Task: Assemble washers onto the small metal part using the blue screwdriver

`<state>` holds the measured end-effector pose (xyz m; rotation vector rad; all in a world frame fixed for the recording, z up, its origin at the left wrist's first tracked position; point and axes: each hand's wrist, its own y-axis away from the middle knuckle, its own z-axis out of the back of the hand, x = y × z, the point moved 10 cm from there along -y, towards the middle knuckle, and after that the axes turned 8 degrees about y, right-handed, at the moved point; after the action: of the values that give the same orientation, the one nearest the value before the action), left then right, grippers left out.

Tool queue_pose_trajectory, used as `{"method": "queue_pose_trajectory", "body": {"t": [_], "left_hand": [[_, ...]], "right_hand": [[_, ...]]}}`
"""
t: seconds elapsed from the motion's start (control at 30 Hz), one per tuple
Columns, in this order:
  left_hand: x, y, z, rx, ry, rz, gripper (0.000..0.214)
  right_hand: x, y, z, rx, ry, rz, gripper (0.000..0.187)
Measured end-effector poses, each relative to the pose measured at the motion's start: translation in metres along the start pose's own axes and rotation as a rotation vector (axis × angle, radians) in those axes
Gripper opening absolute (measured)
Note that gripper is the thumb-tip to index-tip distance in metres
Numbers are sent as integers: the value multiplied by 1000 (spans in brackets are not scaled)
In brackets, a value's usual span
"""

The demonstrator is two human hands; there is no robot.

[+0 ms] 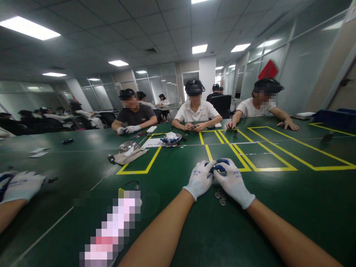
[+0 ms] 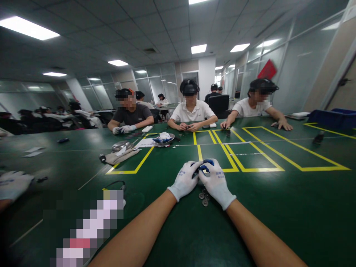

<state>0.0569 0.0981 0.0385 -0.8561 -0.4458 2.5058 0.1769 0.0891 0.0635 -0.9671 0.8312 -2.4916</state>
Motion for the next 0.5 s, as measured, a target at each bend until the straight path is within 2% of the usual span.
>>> {"method": "queue_pose_trajectory", "body": {"t": [0.23,0.5], "left_hand": [[1,0,6,-30,-33,29,46],[6,-4,-2,9,-144,75,34]], "right_hand": [[-14,0,1,-56,86,-85,16],[-30,-1,-16,13,151,-80,13]]}}
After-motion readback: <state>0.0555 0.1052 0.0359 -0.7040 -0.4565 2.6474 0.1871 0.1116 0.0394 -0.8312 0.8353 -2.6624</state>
